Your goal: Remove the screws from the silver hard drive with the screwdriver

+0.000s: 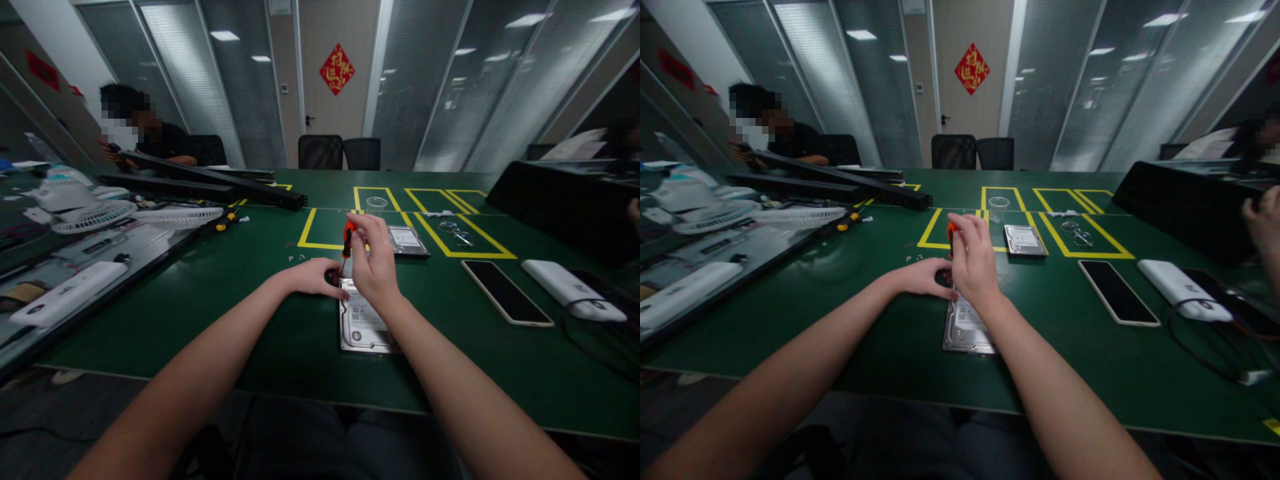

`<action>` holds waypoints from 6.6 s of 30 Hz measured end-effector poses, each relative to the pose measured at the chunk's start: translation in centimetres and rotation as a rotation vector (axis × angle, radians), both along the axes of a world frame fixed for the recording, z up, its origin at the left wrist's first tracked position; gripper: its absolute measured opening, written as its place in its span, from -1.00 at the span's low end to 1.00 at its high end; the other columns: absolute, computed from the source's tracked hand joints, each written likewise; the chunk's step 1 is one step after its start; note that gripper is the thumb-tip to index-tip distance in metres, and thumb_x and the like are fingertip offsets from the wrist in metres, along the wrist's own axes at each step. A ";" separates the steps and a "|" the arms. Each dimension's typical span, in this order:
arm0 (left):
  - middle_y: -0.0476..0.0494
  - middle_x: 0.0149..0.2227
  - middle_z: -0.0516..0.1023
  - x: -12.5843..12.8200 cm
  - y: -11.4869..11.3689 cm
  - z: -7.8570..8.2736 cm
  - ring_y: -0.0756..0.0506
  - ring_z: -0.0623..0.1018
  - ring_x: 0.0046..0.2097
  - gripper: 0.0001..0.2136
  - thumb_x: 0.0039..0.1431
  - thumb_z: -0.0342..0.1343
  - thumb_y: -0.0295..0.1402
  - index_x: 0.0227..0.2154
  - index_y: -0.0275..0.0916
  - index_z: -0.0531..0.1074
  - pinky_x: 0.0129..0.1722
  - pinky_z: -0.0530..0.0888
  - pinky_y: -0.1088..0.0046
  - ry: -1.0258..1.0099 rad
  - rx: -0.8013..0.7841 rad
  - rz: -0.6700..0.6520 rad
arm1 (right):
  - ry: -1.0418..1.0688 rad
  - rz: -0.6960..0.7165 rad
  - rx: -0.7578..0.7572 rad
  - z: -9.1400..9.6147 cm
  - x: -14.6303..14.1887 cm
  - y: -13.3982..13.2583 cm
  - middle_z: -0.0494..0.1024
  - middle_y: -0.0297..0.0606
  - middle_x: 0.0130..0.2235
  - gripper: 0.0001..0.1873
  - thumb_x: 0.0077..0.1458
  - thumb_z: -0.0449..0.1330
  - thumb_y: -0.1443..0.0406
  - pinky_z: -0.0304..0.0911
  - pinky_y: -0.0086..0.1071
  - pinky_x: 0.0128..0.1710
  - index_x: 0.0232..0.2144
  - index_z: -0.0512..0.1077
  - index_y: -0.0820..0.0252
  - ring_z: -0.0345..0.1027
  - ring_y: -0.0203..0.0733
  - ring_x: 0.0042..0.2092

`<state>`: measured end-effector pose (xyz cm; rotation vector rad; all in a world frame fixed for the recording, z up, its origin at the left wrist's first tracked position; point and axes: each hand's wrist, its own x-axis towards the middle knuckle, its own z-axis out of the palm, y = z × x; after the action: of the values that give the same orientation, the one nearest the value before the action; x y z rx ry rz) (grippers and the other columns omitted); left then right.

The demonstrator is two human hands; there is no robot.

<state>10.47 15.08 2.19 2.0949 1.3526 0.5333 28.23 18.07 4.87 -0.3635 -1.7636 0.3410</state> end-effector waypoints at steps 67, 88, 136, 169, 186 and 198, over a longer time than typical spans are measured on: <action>-0.13 -0.22 0.60 0.0 -0.1 0.1 -0.16 0.53 -0.22 -0.47 -0.01 0.40 0.06 -0.12 -0.25 0.56 -0.25 0.36 0.36 -0.016 -0.003 -0.003 | 0.060 0.026 -0.009 -0.2 0.0 0.1 0.43 -0.10 0.06 -0.74 0.40 0.09 0.35 0.50 -0.05 0.02 0.06 0.45 0.06 0.44 -0.05 0.08; -0.18 -0.17 0.63 0.0 -0.1 0.2 -0.20 0.56 -0.18 -0.48 0.00 0.40 0.05 -0.12 -0.25 0.58 -0.22 0.41 0.33 0.000 -0.009 0.005 | 0.066 -0.014 0.039 0.1 0.1 -0.2 0.43 -0.15 0.02 -0.77 0.29 0.27 0.34 0.51 -0.12 -0.08 -0.02 0.48 0.04 0.43 -0.09 0.02; -0.14 -0.23 0.59 0.0 0.1 -0.1 -0.18 0.52 -0.22 -0.46 -0.02 0.40 0.07 -0.12 -0.24 0.56 -0.25 0.35 0.34 -0.007 0.004 0.007 | 0.038 -0.007 0.008 0.0 0.0 -0.1 0.42 -0.12 0.07 -0.71 0.40 0.03 0.36 0.43 -0.02 0.07 0.06 0.44 0.01 0.37 -0.03 0.14; -0.11 -0.27 0.56 0.1 0.0 0.0 -0.15 0.51 -0.24 -0.49 -0.02 0.39 0.09 -0.20 -0.24 0.52 -0.27 0.36 0.36 0.009 -0.008 0.014 | 0.033 0.020 0.022 -0.1 0.3 -0.1 0.43 -0.18 0.06 -0.58 0.37 0.00 0.43 0.42 -0.03 0.11 0.09 0.48 -0.07 0.39 -0.07 0.12; -0.08 -0.27 0.54 0.0 0.1 0.0 -0.14 0.50 -0.25 -0.46 -0.04 0.39 0.13 -0.23 -0.24 0.50 -0.26 0.36 0.36 0.012 0.005 0.015 | 0.020 -0.007 0.030 -0.1 0.1 0.1 0.42 -0.13 0.07 -0.64 0.40 -0.01 0.42 0.38 -0.02 0.14 0.09 0.43 0.00 0.37 -0.05 0.14; -0.13 -0.20 0.60 -0.1 0.1 -0.1 -0.17 0.53 -0.21 -0.44 -0.01 0.39 0.09 -0.10 -0.25 0.56 -0.25 0.36 0.35 0.000 -0.001 0.001 | 0.055 0.055 -0.065 -0.5 -0.2 0.2 0.41 -0.10 0.10 -0.73 0.42 0.05 0.31 0.52 -0.03 0.01 0.10 0.39 0.02 0.42 -0.01 0.14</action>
<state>10.41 15.17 2.08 2.0931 1.3537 0.5330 28.00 18.23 4.36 -0.3487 -1.7136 0.4443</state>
